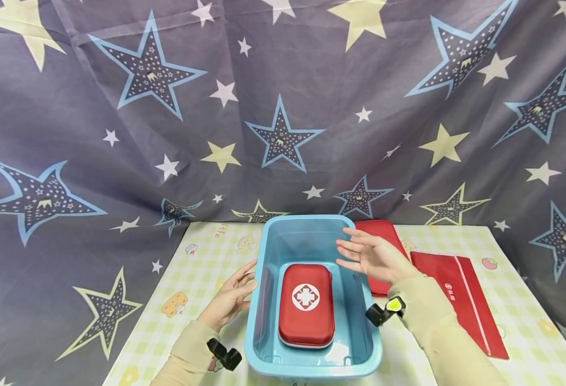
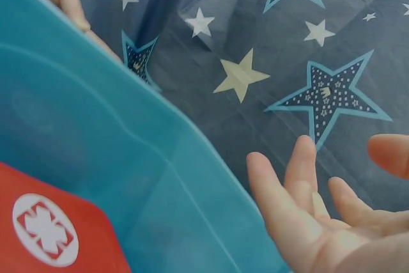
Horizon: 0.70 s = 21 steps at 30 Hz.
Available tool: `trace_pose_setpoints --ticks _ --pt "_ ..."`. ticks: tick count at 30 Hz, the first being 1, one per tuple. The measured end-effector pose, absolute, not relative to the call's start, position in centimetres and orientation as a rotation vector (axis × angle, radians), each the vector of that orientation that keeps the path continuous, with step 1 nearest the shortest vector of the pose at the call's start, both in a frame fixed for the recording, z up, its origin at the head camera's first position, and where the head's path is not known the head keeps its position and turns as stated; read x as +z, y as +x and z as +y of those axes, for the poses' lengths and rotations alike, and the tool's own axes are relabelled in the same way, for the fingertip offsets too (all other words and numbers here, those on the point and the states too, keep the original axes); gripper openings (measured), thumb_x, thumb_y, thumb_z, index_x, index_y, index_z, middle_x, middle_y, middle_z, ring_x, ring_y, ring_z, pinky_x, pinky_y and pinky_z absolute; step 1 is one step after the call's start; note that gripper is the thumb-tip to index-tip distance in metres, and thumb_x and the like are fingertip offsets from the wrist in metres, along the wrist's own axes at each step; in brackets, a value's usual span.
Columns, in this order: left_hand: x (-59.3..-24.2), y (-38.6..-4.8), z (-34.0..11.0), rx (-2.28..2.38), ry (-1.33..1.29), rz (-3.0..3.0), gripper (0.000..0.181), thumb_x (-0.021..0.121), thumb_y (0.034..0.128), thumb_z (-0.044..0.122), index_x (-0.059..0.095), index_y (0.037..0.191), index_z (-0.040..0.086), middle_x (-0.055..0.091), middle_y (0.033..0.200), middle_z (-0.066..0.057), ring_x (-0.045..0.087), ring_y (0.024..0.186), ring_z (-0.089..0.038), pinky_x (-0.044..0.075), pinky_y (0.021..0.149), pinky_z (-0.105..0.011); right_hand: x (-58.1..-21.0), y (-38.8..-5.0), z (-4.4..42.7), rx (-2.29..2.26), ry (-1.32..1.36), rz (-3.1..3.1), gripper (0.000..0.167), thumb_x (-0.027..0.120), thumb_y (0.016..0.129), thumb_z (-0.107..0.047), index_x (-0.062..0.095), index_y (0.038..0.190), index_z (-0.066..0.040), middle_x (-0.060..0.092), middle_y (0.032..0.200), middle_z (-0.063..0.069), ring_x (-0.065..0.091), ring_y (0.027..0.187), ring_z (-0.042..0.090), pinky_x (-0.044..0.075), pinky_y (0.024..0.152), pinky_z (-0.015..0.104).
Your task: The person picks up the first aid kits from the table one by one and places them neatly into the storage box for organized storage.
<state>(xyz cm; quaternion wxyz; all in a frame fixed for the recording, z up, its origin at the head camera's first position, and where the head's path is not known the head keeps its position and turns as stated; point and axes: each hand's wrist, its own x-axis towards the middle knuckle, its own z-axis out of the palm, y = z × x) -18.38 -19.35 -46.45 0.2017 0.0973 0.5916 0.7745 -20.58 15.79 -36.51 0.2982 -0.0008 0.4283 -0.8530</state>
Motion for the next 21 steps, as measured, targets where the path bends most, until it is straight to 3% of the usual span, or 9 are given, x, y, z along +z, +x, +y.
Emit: trace_pose_setpoints --ticks 3,7,12,21 --pt "-46.4 -18.4 -19.4 2.165 0.276 1.646 0.062 0.043 0.0982 0.003 0.013 0.152 0.007 0.050 0.126 -0.001 0.058 0.109 -0.013 0.056 0.081 -0.034 -36.9 -20.4 16.7 -2.249 -0.007 1.151 0.042 0.030 0.102 -0.019 0.024 0.143 -0.015 0.053 0.118 0.002 0.055 0.107 0.015 0.050 0.097 0.038" --pt "-46.4 -18.4 -19.4 2.165 0.277 1.639 0.062 0.044 0.0982 0.003 0.014 0.152 0.008 0.049 0.128 -0.002 0.058 0.109 -0.013 0.056 0.079 -0.033 -37.8 -20.2 17.8 -2.224 -0.044 1.128 0.029 0.028 0.103 -0.019 0.042 0.128 -0.019 0.060 0.111 0.002 0.058 0.104 0.015 0.052 0.094 0.038" --pt "-46.4 -18.4 -19.4 2.163 0.270 1.648 0.062 0.044 0.0980 0.003 0.014 0.152 0.008 0.049 0.127 -0.002 0.058 0.109 -0.013 0.056 0.078 -0.033 -38.6 -20.0 18.8 -2.201 -0.126 1.079 0.035 0.026 0.103 -0.018 0.058 0.116 -0.022 0.062 0.111 0.004 0.060 0.104 0.016 0.051 0.095 0.039" --pt "-46.5 -18.5 -19.4 2.152 0.245 1.663 0.064 0.047 0.0975 0.006 0.014 0.152 0.009 0.045 0.131 -0.004 0.056 0.110 -0.012 0.055 0.081 -0.035 -39.6 -19.6 19.8 -2.224 -0.189 0.995 0.034 0.027 0.103 -0.018 0.058 0.117 -0.017 0.063 0.113 0.005 0.060 0.106 0.018 0.049 0.098 0.039"
